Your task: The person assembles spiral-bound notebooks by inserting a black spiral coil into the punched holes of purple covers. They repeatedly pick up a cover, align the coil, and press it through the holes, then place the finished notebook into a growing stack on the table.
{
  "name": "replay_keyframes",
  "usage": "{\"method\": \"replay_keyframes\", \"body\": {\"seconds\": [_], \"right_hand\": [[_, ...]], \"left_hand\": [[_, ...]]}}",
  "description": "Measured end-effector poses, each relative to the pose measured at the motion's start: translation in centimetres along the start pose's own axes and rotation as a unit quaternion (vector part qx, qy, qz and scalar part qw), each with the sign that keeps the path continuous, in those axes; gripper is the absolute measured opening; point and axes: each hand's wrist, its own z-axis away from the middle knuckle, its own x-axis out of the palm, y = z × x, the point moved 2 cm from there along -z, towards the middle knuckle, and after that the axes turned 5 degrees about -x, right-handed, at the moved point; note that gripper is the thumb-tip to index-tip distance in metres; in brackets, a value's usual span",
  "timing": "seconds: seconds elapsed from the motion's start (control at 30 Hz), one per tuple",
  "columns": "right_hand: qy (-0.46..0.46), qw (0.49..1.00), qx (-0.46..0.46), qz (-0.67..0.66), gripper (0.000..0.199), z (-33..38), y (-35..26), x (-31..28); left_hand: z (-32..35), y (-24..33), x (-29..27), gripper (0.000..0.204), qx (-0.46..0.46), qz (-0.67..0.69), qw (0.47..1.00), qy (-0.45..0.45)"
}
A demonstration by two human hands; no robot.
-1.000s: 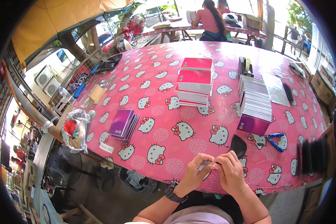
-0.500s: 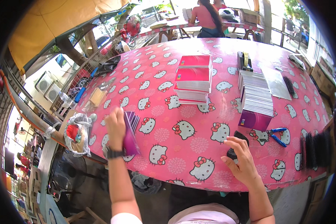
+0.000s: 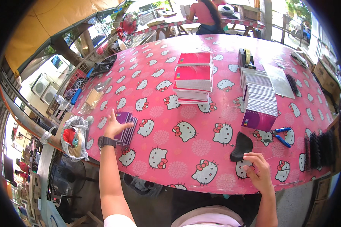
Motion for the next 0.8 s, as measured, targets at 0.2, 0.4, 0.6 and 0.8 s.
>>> {"method": "replay_keyframes", "body": {"seconds": [0.2, 0.4, 0.6, 0.8], "right_hand": [[0.044, 0.999, 0.015, -0.027, 0.022, 0.8, 0.8, -0.3], [0.081, 0.995, 0.05, -0.012, 0.018, 2.1, 1.8, -1.7], [0.133, 0.987, 0.083, 0.021, 0.018, 2.8, 4.7, -3.8], [0.133, 0.985, 0.096, 0.046, 0.016, 1.9, 6.4, -4.7]], "left_hand": [[1.0, -0.2, -1.3, 0.137, -0.026, 0.019, 0.997, -0.076], [0.8, -0.2, -1.5, 0.138, 0.008, -0.024, 0.997, -0.073], [3.4, 6.9, -2.7, 0.089, 0.249, 0.152, 0.952, 0.092], [18.4, 27.2, -1.6, 0.019, 0.5, 0.327, 0.802, 0.015]]}}
